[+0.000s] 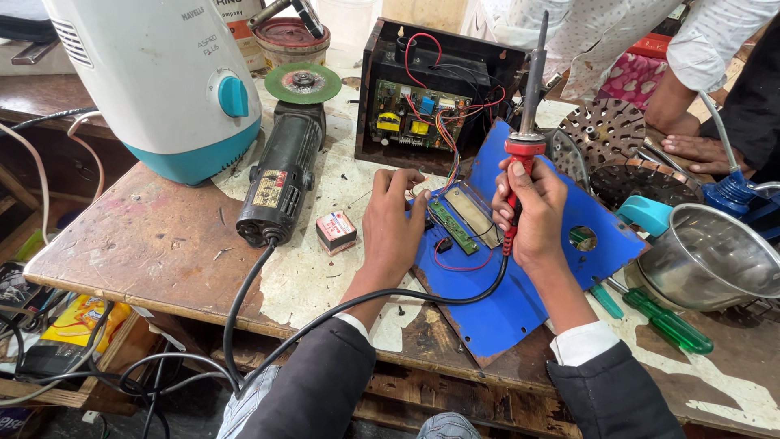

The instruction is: The person solders components and wires onto a green circuit board clamped on a blue metal sheet at a workbench. They hold a red soldering iron in one hand, feed solder wire to the joints, and reposition the board and wires between solder points.

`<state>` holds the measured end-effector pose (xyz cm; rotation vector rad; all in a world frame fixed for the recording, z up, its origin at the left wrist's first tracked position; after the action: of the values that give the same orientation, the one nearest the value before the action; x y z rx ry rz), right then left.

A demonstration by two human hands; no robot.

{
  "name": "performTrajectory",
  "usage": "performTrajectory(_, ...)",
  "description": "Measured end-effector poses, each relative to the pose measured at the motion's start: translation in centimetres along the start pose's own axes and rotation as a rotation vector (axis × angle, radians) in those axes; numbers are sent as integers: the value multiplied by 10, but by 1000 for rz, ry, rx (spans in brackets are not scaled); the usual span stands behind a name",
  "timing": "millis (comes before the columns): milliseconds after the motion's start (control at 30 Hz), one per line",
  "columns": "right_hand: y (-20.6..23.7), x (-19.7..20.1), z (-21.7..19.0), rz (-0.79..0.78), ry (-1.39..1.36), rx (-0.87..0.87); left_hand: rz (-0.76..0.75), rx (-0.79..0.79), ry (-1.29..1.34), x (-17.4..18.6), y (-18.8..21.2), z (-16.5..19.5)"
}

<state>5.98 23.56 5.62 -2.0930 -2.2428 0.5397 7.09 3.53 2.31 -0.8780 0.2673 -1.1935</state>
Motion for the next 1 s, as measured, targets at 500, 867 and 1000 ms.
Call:
performTrajectory(500, -1, -10, 5, 18, 206, -42, -44, -186, 57, 3, 0, 14)
performTrajectory(867, 1, -22, 11, -42, 336, -86, -76, -247, 62, 0, 2, 18)
performTrajectory(1000, -3, -21, 13, -54, 358, -65, -76, -229, 66, 0, 0, 19)
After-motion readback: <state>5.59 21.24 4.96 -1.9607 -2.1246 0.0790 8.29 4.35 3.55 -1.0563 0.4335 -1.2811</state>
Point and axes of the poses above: each hand's wrist, its own y-axis away from the middle knuckle, its own x-axis out of the back of the hand, z = x × y, the point moved 3 cm from there along -y, towards the middle knuckle, and after that the axes turned 10 degrees about -x, right-handed, at the moved point
